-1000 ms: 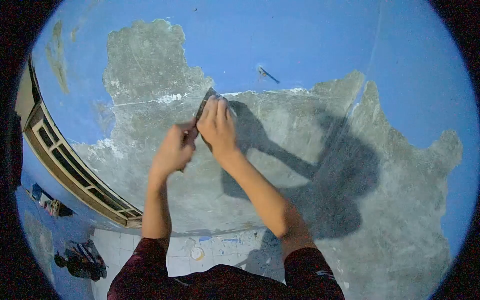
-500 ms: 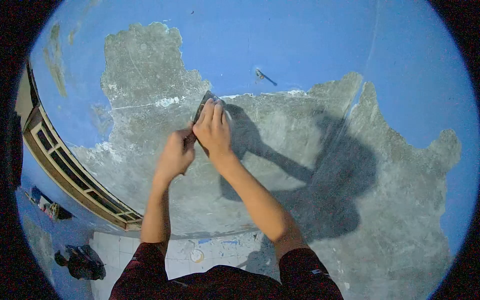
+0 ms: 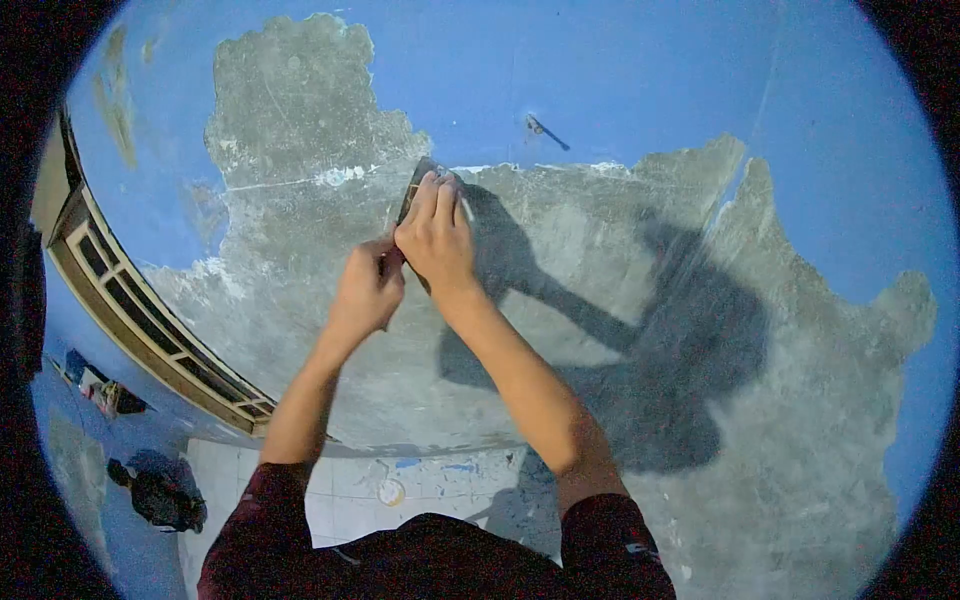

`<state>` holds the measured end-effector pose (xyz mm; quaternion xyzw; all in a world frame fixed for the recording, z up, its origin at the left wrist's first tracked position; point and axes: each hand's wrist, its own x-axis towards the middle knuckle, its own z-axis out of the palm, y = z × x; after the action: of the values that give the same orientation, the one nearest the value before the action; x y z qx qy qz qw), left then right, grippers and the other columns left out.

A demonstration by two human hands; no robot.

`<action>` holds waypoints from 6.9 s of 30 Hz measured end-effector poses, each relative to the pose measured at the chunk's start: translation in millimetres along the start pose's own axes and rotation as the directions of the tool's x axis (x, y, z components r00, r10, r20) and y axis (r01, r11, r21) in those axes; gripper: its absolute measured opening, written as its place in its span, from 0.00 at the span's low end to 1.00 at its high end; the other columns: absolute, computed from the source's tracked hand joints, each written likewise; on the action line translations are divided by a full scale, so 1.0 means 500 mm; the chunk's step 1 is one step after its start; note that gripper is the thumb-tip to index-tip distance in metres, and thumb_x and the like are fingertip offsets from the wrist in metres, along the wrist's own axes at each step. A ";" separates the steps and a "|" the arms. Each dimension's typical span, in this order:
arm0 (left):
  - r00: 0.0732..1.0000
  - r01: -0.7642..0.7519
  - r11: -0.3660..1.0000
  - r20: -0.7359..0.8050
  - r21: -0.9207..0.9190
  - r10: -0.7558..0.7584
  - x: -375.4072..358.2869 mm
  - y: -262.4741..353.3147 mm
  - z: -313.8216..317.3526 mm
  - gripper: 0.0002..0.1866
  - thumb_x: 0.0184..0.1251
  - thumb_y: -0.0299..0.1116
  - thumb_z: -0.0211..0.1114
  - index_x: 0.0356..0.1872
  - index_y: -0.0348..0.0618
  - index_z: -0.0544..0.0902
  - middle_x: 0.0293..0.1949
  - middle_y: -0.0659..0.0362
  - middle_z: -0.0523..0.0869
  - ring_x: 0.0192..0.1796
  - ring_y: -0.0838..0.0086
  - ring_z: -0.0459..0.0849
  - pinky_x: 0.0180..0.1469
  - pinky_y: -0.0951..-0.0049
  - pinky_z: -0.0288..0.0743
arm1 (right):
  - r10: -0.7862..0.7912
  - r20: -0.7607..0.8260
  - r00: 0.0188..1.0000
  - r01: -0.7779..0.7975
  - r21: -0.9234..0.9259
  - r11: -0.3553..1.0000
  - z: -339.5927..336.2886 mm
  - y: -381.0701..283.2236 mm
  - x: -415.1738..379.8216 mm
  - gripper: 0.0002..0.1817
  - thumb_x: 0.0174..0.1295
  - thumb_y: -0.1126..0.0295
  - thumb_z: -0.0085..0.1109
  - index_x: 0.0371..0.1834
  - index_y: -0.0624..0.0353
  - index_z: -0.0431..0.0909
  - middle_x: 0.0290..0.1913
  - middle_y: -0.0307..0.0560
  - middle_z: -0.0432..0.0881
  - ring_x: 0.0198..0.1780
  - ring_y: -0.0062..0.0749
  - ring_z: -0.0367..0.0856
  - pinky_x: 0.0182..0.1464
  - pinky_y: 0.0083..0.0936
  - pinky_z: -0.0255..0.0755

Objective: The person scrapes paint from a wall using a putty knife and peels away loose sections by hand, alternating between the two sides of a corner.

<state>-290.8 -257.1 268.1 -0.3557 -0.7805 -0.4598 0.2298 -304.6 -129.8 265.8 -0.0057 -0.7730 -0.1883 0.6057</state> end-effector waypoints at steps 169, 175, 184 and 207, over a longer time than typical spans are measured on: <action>0.424 0.348 0.680 0.756 -0.645 0.499 -0.347 0.820 0.518 0.21 0.73 0.38 0.48 0.30 0.27 0.78 0.19 0.50 0.80 0.22 0.66 0.79 0.31 0.61 0.72 | 0.997 -0.071 -0.020 -0.866 0.500 0.019 -0.836 0.682 -0.341 0.25 0.75 0.62 0.44 0.16 0.62 0.68 0.11 0.42 0.72 0.11 0.24 0.71 0.13 0.24 0.62; 0.349 0.503 0.640 0.814 -0.581 0.465 -0.351 0.844 0.511 0.21 0.74 0.37 0.48 0.26 0.30 0.77 0.15 0.55 0.76 0.15 0.73 0.75 0.21 0.67 0.68 | 0.987 -0.160 0.026 -0.939 0.334 0.079 -0.845 0.697 -0.333 0.26 0.73 0.64 0.46 0.13 0.64 0.68 0.10 0.42 0.71 0.11 0.25 0.70 0.13 0.25 0.60; 0.429 0.120 0.694 0.667 -0.710 0.609 -0.305 0.795 0.557 0.18 0.71 0.36 0.50 0.31 0.30 0.80 0.19 0.47 0.81 0.20 0.62 0.79 0.28 0.58 0.72 | 0.952 -0.307 -0.017 -0.828 0.537 0.159 -0.785 0.677 -0.318 0.27 0.74 0.60 0.45 0.13 0.59 0.63 0.11 0.41 0.69 0.11 0.26 0.67 0.14 0.27 0.61; 0.343 0.856 0.153 0.766 -0.493 0.544 -0.377 0.823 0.532 0.20 0.77 0.42 0.48 0.26 0.38 0.72 0.15 0.63 0.69 0.12 0.80 0.69 0.12 0.74 0.61 | 0.944 -0.158 0.290 -0.953 -0.131 0.272 -0.883 0.686 -0.289 0.23 0.68 0.62 0.54 0.19 0.70 0.71 0.13 0.53 0.69 0.18 0.48 0.72 0.28 0.40 0.67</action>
<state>136.9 46.0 241.4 -0.4678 -0.2955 -0.5713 -0.6062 227.5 89.0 313.9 -0.5207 -0.5793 0.1328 0.6129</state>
